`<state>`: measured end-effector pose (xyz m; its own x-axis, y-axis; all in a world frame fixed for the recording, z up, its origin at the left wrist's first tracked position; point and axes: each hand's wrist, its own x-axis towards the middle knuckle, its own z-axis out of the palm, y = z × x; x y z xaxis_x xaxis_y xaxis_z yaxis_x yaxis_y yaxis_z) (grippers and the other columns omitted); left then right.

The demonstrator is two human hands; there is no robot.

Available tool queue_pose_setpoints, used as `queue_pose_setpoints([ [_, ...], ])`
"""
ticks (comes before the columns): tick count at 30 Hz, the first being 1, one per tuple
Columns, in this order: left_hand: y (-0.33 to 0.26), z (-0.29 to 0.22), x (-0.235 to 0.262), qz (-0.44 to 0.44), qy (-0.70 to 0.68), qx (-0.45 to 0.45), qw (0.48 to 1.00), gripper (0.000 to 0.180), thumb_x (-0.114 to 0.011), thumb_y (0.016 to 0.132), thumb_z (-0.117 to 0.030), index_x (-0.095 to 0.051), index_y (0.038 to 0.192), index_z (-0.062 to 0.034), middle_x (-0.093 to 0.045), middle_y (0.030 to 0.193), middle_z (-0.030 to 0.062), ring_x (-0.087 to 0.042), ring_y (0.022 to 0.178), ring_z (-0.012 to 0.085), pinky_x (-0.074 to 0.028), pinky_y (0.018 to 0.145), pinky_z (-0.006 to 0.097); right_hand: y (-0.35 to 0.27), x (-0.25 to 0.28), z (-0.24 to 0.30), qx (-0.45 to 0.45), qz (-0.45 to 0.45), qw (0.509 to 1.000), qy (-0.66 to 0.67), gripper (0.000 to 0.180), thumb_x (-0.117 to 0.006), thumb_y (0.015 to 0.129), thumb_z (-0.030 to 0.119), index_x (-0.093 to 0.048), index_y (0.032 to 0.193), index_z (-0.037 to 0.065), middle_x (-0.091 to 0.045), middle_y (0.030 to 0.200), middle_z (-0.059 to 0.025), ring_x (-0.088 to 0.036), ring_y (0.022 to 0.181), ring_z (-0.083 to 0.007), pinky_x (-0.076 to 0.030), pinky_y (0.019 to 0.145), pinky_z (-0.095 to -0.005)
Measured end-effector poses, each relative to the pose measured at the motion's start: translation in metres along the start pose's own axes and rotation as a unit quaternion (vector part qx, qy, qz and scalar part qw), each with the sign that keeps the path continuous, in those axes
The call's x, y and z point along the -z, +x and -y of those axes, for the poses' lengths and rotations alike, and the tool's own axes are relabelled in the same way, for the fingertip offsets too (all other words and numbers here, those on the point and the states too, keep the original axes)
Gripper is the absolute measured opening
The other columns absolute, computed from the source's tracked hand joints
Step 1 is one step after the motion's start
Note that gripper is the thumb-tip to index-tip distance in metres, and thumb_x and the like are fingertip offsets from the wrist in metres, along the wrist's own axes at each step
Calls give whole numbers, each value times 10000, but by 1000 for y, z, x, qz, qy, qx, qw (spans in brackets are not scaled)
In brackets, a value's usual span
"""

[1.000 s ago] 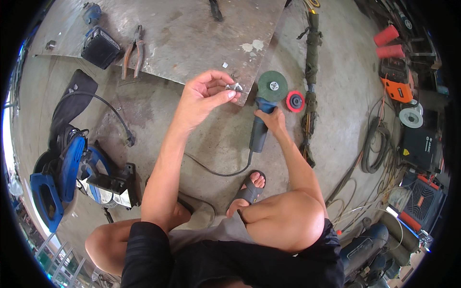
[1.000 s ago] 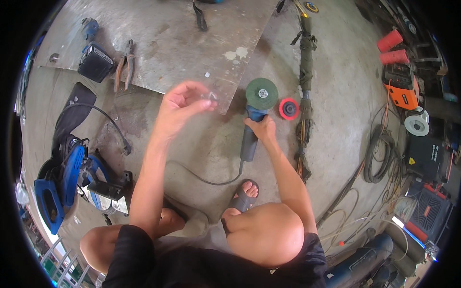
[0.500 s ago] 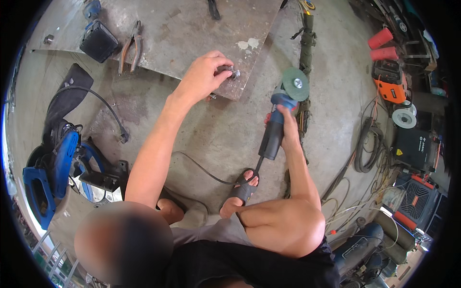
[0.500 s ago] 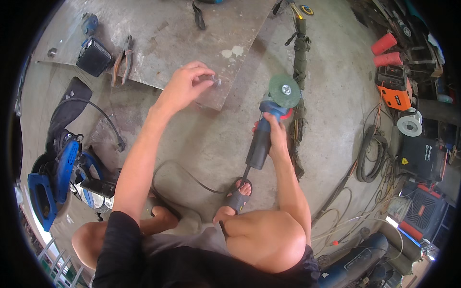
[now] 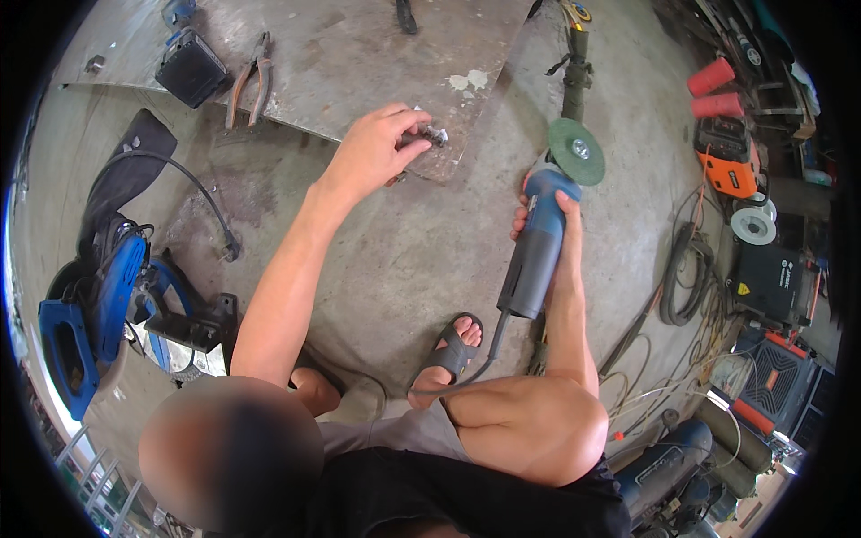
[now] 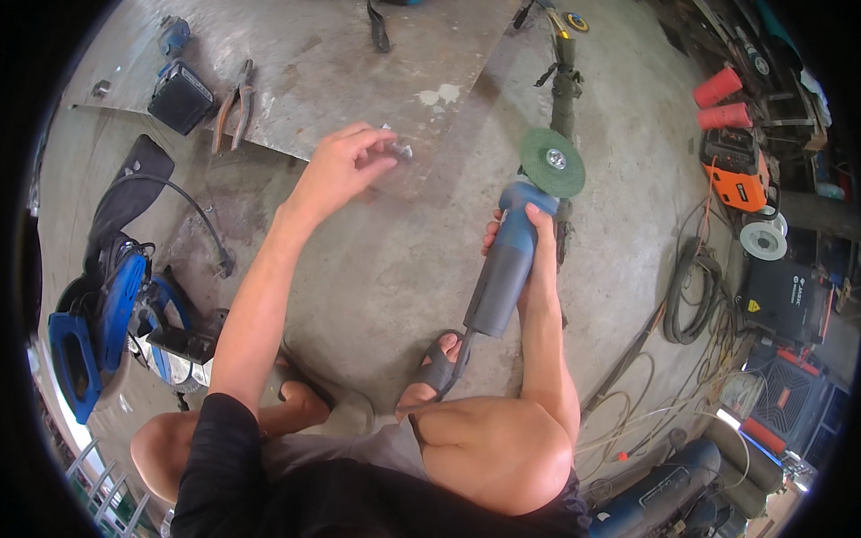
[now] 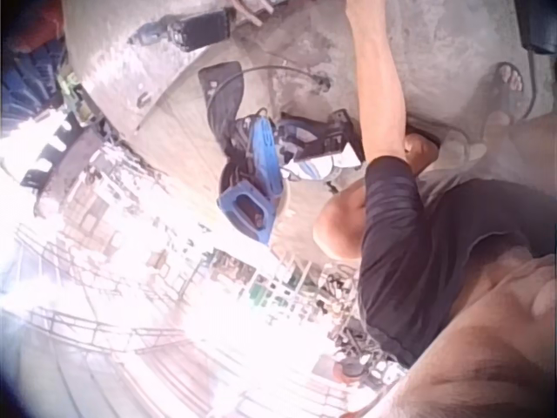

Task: The person holds a small metal part against a running angle grinder to smooth its edges and then uses scissors to trim a plastic component.

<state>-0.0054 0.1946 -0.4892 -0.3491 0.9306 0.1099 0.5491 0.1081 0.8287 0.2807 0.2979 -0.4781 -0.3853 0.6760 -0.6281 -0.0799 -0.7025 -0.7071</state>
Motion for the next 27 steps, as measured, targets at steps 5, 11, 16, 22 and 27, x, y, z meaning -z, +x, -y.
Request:
queue_pose_setpoints([
  [5, -38, -40, -12, -66, -59, 52, 995, 399, -767, 874, -116, -656, 1255, -70, -685, 965, 86, -660, 802, 198, -548, 734, 346, 12, 8, -16, -19, -39, 997, 69, 536, -720, 868, 449, -578, 1052, -34, -649, 951, -187, -686, 860, -320, -592, 931, -465],
  [11, -87, -60, -82, 268, -62, -117, 954, 946, -745, 888, -137, -143, 1616, -86, -689, 949, 228, -684, 791, 403, -537, 695, 481, 14, 4, -9, 12, 5, 997, 73, 518, -706, 855, 441, -567, 1033, -25, -640, 924, -164, -663, 812, -288, -595, 808, -428],
  [16, -96, -59, -97, 285, -75, -153, 943, 1009, -740, 905, -163, -59, 1635, -25, -681, 891, 231, -677, 748, 390, -528, 663, 476, 15, 13, -9, 3, -21, 996, 84, 509, -676, 852, 458, -562, 1025, -8, -621, 872, -125, -628, 747, -239, -550, 684, -375],
  [22, -112, -46, -121, 172, -108, -224, 953, 993, -724, 885, -113, -74, 1625, 16, -678, 892, 209, -679, 716, 370, -528, 631, 464, 17, 10, -17, -37, -36, 991, 128, 500, -681, 849, 435, -539, 1020, -13, -615, 863, -137, -624, 720, -261, -547, 671, -385],
  [27, -113, -47, -120, 187, -138, -185, 955, 976, -743, 932, -231, -100, 1658, -119, -677, 981, 170, -678, 816, 355, -540, 698, 444, 24, 21, -20, -26, -27, 995, 95, 514, -681, 854, 435, -536, 1044, -20, -615, 851, -143, -626, 725, -265, -547, 669, -397],
])
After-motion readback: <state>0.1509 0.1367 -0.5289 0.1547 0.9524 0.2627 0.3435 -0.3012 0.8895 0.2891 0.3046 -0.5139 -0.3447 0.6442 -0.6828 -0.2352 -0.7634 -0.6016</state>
